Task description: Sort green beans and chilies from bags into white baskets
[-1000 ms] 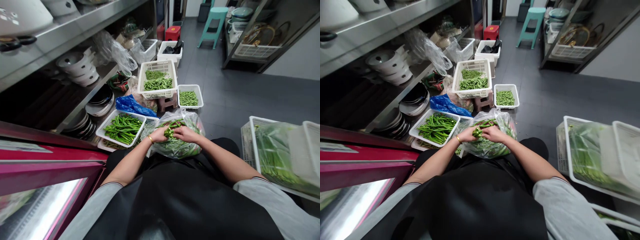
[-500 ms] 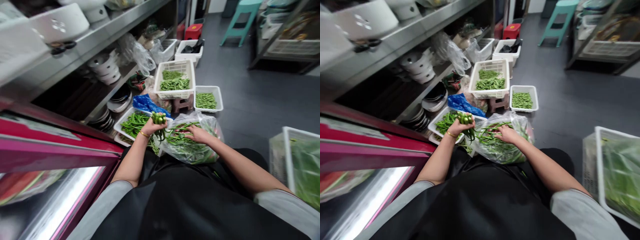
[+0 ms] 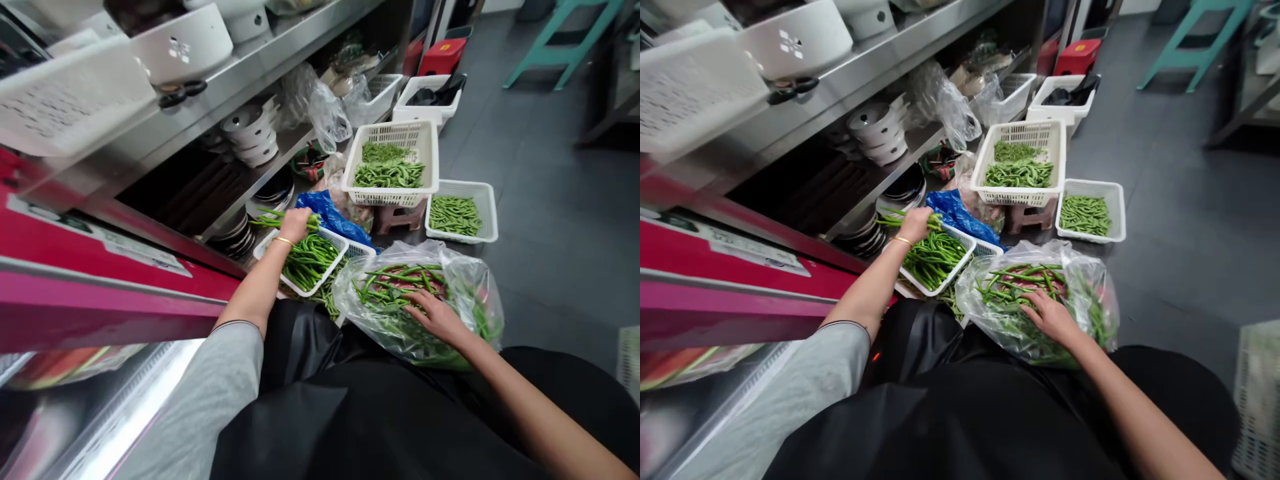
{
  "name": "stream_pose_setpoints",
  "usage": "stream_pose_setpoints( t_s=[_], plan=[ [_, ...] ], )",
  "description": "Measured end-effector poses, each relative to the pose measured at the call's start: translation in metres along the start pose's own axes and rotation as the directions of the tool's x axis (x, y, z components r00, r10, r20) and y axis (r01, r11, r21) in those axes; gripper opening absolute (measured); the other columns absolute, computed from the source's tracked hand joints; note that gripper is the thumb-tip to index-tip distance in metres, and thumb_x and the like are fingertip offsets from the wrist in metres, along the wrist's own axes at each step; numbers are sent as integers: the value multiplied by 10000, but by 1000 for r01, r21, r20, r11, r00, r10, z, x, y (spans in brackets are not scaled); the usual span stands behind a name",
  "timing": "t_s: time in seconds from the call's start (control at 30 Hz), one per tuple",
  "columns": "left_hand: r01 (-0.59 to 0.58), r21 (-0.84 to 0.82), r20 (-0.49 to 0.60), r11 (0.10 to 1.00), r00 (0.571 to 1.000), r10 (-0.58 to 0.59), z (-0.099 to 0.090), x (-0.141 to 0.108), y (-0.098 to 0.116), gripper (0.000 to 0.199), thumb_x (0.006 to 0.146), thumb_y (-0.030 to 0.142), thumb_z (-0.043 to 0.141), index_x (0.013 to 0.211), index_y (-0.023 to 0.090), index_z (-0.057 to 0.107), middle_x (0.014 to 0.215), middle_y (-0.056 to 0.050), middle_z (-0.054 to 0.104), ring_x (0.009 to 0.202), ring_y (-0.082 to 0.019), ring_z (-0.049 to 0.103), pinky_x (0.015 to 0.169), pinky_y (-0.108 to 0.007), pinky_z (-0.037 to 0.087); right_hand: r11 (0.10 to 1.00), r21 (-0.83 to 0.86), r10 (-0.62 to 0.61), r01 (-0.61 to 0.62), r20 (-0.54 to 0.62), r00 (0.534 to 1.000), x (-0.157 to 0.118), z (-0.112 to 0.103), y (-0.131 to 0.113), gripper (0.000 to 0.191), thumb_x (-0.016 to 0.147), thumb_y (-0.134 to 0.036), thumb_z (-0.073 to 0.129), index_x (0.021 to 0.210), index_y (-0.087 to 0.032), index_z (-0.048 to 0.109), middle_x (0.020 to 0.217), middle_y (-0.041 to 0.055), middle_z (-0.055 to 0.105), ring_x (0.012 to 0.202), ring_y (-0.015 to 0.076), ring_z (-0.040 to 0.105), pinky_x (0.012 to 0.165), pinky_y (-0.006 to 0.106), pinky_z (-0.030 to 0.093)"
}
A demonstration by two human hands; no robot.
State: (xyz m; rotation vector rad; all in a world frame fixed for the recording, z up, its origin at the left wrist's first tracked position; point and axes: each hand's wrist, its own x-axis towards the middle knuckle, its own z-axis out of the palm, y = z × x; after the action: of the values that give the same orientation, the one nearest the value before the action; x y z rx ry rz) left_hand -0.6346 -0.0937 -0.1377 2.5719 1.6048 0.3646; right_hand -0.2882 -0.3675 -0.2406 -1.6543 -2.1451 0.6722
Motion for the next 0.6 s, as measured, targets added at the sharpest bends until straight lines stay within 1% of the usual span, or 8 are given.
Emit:
stream_pose_setpoints(
  t_s=[0.07,0.13,0.2,0.27,0.37,0.43,0.5,0.6],
  plan=[
    [-116,95,229,989,969,92,44,2,8,412,673,183,679,1077,133,614,1141,-181,630,1174,-329,500,1075,-486,283,1000,-20,8,-8,45,999,-5,-5,-6,356,950,-396,423,1189,-227,625,1091,101,666,939,223,678,846,360,542],
    [-166,154,450,974,889,81,87,-4,13,628,661,312,739,1235,131,559,1298,-203,567,1279,-353,421,1116,-518,202,999,-37,16,-13,98,995,-11,-13,-12,369,955,-408,420,1198,-220,624,1074,102,673,908,221,682,824,353,542],
    [-116,142,569,983,822,15,122,-15,13,850,652,464,749,1376,132,452,1405,-215,491,1353,-365,355,1136,-538,147,998,-44,39,-33,133,990,-19,-22,-12,371,958,-409,422,1199,-214,626,1070,101,680,911,219,680,824,346,535],
    [-47,108,608,993,794,-28,142,-23,9,930,688,539,703,1446,118,366,1452,-229,444,1399,-361,313,1149,-548,106,997,-43,76,-70,146,986,-24,-31,-8,361,961,-402,427,1183,-208,635,1066,99,687,929,217,675,833,338,526],
    [20,11,609,1000,793,-22,142,-19,0,931,685,525,704,1445,99,373,1475,-220,423,1394,-346,348,1163,-480,174,989,-66,141,-135,93,986,-18,-42,2,328,965,-363,428,1117,-197,667,1059,102,693,964,220,663,862,338,509],
    [57,-52,586,997,810,-16,127,-12,-2,932,620,437,763,1413,88,420,1460,-209,446,1352,-342,412,1133,-412,291,971,-144,199,-192,37,979,1,-44,6,323,971,-329,409,1098,-192,673,1078,111,685,972,228,656,866,348,500],
    [58,-81,531,995,848,-6,107,-9,4,882,590,308,776,1379,73,461,1423,-204,484,1328,-339,443,1111,-384,347,923,-272,287,-273,15,958,27,-42,8,334,975,-310,391,1111,-171,662,1108,139,663,974,247,652,837,359,500],
    [21,-81,412,997,911,15,79,-20,29,714,690,238,687,1357,83,484,1399,-183,505,1334,-303,442,1133,-387,338,799,-414,463,-435,-36,885,60,-33,8,361,967,-309,397,1164,-95,611,1150,221,616,1023,291,636,803,363,502]
  ],
)
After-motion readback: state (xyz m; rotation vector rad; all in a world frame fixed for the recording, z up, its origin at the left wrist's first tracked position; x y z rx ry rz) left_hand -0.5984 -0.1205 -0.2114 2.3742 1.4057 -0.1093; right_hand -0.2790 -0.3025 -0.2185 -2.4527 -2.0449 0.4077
